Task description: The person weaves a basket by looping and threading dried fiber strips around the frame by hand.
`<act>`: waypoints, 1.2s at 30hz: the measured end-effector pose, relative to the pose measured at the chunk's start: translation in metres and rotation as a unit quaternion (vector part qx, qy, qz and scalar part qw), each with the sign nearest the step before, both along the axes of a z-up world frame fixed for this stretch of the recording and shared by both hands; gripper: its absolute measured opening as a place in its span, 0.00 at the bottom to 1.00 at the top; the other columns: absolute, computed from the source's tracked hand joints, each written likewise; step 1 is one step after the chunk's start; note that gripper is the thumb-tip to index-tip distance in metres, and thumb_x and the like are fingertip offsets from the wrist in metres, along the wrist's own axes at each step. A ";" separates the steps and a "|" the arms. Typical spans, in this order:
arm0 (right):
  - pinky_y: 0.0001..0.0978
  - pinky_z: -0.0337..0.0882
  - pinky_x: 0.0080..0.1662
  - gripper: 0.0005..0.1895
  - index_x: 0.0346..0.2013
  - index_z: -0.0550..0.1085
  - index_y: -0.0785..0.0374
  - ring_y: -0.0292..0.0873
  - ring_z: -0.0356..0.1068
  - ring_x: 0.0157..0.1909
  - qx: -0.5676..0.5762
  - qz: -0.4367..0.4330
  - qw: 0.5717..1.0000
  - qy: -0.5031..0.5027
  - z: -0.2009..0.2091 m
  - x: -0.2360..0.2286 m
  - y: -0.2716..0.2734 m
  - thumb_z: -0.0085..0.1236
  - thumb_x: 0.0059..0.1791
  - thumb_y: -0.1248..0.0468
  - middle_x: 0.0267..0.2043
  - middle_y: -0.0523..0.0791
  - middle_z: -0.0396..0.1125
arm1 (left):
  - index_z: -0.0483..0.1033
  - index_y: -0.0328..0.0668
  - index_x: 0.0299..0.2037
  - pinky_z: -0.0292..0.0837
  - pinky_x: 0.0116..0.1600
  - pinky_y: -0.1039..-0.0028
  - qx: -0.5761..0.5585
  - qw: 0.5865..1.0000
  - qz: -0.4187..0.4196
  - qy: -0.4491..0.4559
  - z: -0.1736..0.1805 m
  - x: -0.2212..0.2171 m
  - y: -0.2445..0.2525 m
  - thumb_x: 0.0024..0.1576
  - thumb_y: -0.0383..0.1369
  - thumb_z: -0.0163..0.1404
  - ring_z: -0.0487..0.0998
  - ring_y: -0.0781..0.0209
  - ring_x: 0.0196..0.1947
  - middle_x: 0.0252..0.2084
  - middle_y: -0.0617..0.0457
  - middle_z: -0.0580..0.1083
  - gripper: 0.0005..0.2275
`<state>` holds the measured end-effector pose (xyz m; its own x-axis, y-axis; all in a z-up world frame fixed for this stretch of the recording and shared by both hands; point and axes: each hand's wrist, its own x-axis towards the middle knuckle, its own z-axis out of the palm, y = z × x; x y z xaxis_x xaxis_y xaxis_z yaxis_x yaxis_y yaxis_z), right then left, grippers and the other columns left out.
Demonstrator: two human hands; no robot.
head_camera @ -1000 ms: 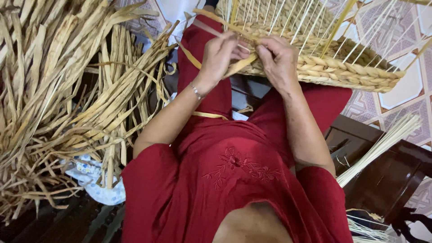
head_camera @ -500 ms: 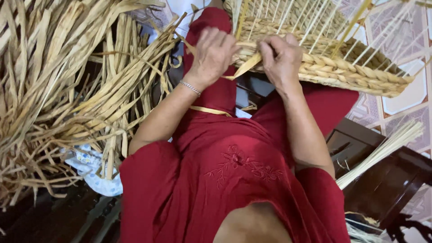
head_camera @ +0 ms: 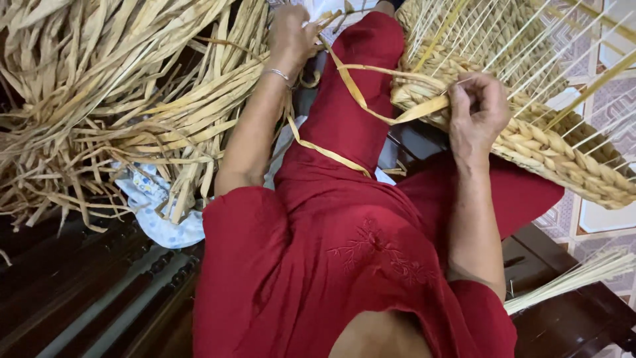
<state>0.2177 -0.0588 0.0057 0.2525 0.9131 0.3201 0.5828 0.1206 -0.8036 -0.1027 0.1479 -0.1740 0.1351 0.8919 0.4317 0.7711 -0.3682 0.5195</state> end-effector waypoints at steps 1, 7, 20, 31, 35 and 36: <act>0.22 0.70 0.42 0.06 0.46 0.75 0.66 0.31 0.67 0.40 -0.001 0.001 1.000 -0.001 0.000 0.000 0.000 0.61 0.57 0.76 0.44 0.43 0.70 | 0.81 0.38 0.30 0.75 0.40 0.58 -0.001 1.000 0.001 -0.001 0.004 -0.008 0.002 0.49 0.38 0.60 0.80 0.43 0.35 0.32 0.41 0.79 0.10; 0.21 0.68 0.43 0.06 0.47 0.76 0.68 0.32 0.64 0.39 -0.002 -0.015 0.999 -0.044 0.003 -0.004 -0.002 0.65 0.58 0.77 0.43 0.43 0.68 | 0.82 0.30 0.31 0.76 0.41 0.54 -0.178 0.966 -0.012 0.187 -0.022 -0.038 0.001 0.53 0.32 0.57 0.80 0.36 0.38 0.35 0.33 0.78 0.09; 0.34 0.75 0.48 0.08 0.43 0.75 0.67 0.46 0.75 0.46 0.042 -0.016 0.986 -0.163 0.040 -0.023 -0.011 0.66 0.53 0.77 0.46 0.49 0.74 | 0.76 0.36 0.52 0.71 0.51 0.63 0.045 0.938 -0.297 -0.176 0.167 0.066 -0.084 0.68 0.29 0.48 0.73 0.53 0.45 0.44 0.48 0.72 0.08; 0.33 0.78 0.49 0.09 0.37 0.73 0.65 0.45 0.76 0.47 0.061 0.001 0.975 -0.212 0.033 -0.019 -0.023 0.67 0.52 0.76 0.54 0.52 0.74 | 0.76 0.41 0.44 0.69 0.48 0.63 0.027 0.915 -0.343 -0.210 0.162 0.143 -0.117 0.60 0.31 0.60 0.70 0.52 0.44 0.40 0.51 0.68 0.08; 0.37 0.77 0.51 0.10 0.39 0.72 0.67 0.46 0.76 0.49 0.059 0.011 0.980 -0.192 0.044 -0.026 -0.020 0.65 0.50 0.78 0.53 0.52 0.73 | 0.77 0.40 0.44 0.67 0.44 0.63 0.009 0.923 -0.349 -0.161 0.157 0.147 -0.114 0.56 0.31 0.61 0.71 0.53 0.42 0.39 0.51 0.69 0.10; 0.37 0.77 0.49 0.10 0.40 0.73 0.67 0.46 0.76 0.48 0.049 0.009 0.979 -0.197 0.042 -0.025 -0.019 0.65 0.51 0.78 0.49 0.49 0.75 | 0.77 0.40 0.43 0.67 0.43 0.63 0.019 0.930 -0.339 -0.142 0.155 0.149 -0.113 0.54 0.32 0.62 0.71 0.52 0.42 0.40 0.50 0.69 0.10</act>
<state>0.1923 -0.0783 0.0481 0.0758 0.8764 0.4756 0.8423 0.1990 -0.5009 0.0467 0.0345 -0.0191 0.5364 0.6266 0.5653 0.1879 -0.7417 0.6439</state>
